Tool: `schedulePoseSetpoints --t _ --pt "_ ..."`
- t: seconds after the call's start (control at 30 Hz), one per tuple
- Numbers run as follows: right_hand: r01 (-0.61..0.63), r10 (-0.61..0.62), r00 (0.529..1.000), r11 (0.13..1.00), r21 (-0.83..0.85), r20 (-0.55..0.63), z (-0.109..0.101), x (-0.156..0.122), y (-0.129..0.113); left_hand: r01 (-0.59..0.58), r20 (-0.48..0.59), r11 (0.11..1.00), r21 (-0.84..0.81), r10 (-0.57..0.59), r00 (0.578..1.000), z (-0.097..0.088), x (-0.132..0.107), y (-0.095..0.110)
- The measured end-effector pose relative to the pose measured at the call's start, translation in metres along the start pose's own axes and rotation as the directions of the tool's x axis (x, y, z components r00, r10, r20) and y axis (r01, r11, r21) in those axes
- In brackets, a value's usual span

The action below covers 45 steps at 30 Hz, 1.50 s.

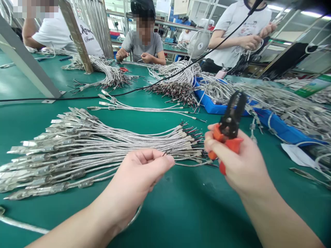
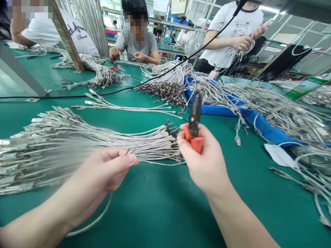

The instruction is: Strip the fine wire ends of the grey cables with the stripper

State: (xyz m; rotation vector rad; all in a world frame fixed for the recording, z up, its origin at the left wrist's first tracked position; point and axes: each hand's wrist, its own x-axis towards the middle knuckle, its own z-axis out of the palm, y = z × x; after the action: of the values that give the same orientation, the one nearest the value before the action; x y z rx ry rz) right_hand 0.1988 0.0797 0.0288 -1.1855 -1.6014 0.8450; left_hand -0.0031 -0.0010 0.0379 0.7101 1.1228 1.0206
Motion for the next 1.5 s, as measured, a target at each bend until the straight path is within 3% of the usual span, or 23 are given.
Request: schedulePoseSetpoints --t 0.2,0.5,0.73,1.07,1.27,1.4,1.5 --pt "-0.122 0.086 0.949 0.987 0.101 0.304 0.018 -0.028 -0.016 -0.011 0.024 1.000 -0.025 0.011 1.000 0.002 0.001 0.001" --pt "-0.083 0.026 0.944 0.984 0.159 0.330 0.021 -0.042 -0.024 -0.047 0.009 0.998 0.033 0.047 0.999 0.006 0.003 -0.003" --pt "-0.345 0.101 0.840 0.859 0.380 0.534 0.020 -0.043 -0.018 -0.106 0.011 0.994 0.000 0.106 0.994 0.005 0.002 -0.003" --pt "-0.412 0.139 0.812 0.825 0.388 0.567 0.019 -0.045 -0.022 -0.182 -0.100 0.983 -0.019 0.179 0.979 0.004 0.002 -0.002" --pt "-0.370 0.212 0.821 0.905 0.211 0.530 0.019 -0.049 -0.021 -0.284 -0.208 0.959 0.017 0.282 0.937 0.008 0.002 0.001" --pt "-0.315 0.225 0.860 0.940 0.129 0.459 0.025 -0.060 -0.013 -0.399 -0.300 0.912 0.094 0.408 0.862 0.009 -0.003 0.003" --pt "-0.273 0.170 0.860 0.950 0.152 0.481 0.028 -0.065 -0.009 -0.467 -0.317 0.869 0.163 0.494 0.810 0.007 -0.005 0.000"
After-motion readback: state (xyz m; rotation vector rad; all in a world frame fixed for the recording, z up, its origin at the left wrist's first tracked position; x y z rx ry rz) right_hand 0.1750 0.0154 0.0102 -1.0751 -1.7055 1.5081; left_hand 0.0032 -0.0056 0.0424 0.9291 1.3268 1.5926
